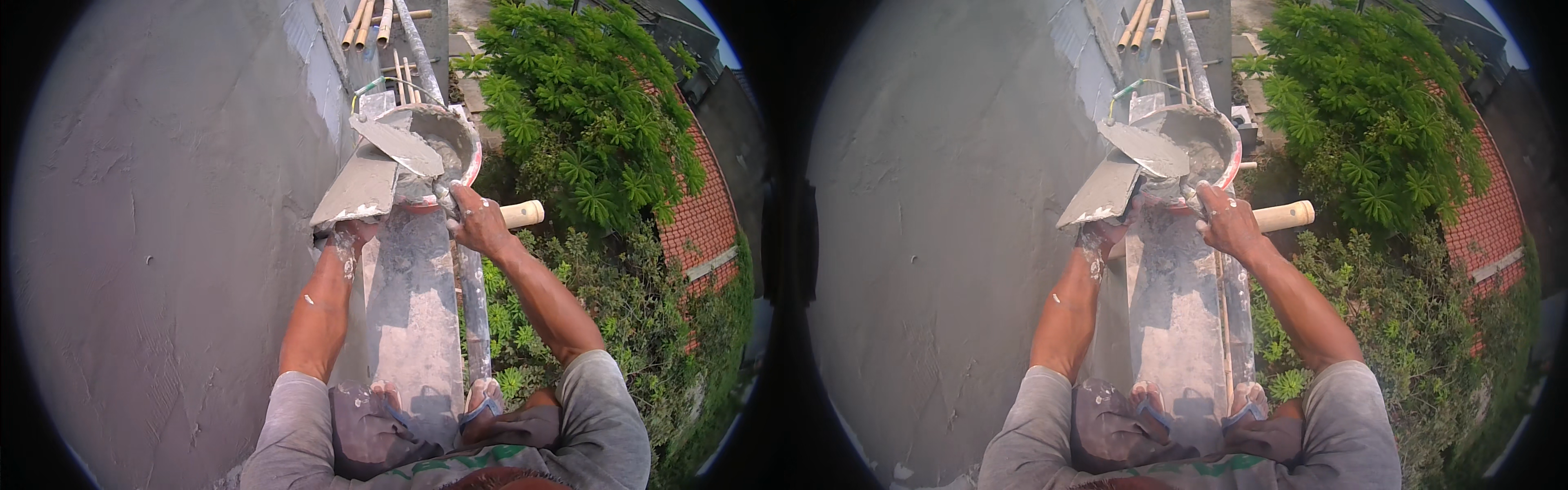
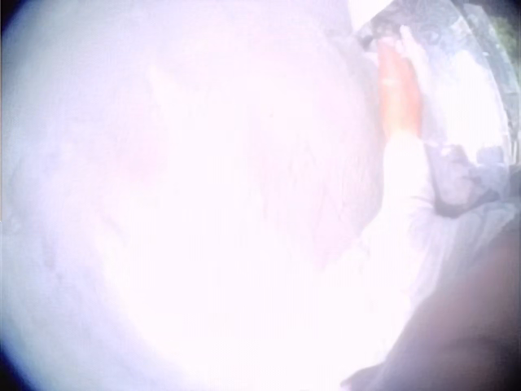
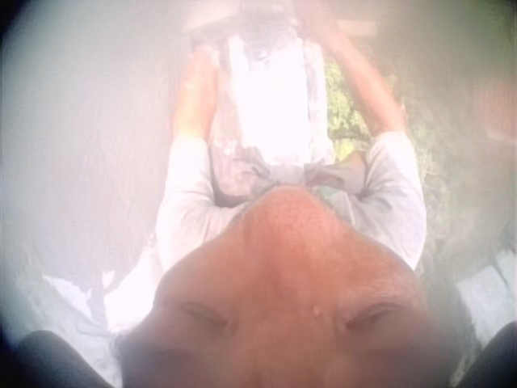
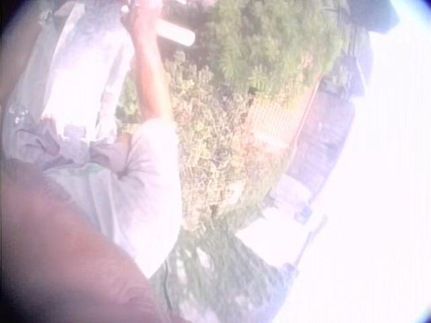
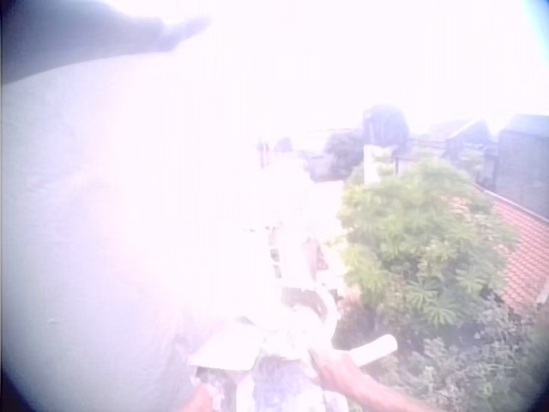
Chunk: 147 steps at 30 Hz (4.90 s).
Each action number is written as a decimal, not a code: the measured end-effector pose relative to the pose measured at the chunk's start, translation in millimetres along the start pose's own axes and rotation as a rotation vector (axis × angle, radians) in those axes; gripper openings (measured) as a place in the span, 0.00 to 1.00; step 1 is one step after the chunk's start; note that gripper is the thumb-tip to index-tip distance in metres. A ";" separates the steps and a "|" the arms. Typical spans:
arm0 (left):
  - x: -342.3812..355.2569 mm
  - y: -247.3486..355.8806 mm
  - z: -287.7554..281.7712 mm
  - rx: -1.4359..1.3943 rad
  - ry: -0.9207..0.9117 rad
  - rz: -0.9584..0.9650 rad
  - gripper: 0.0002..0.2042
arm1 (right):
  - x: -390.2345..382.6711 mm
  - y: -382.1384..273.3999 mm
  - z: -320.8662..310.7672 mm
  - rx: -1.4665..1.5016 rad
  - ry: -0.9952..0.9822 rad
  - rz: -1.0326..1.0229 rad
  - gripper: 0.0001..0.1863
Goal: The person scoops cement from a bucket using a hand trowel and applies it to a vertical wall. They spread and smooth the cement with a trowel, repeatedly loading more material and working the surface to create an even finish.
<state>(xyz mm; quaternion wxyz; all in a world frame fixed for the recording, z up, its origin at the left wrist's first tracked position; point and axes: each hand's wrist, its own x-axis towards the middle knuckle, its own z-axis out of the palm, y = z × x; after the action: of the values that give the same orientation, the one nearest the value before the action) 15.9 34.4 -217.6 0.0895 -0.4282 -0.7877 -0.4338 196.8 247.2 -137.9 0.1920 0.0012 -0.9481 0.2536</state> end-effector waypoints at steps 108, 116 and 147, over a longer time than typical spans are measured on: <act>2.3 85.3 -55.3 -1.546 -0.053 -0.741 0.17 | 2.1 38.6 -3.5 -0.180 -0.116 0.545 0.18; 11.3 85.5 -54.8 -1.605 -0.176 -0.830 0.16 | -32.8 7.5 -8.0 -0.041 0.174 0.170 0.24; 11.2 82.8 -51.5 -1.785 -0.263 -0.682 0.17 | -28.6 16.2 -14.5 -0.017 0.120 0.170 0.21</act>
<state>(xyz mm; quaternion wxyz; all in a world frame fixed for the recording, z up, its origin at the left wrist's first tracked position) 59.4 23.3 -130.4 -0.4889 -0.1317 -0.2535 -0.8243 226.9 265.5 -144.5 0.2264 -0.0960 -0.9337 0.2603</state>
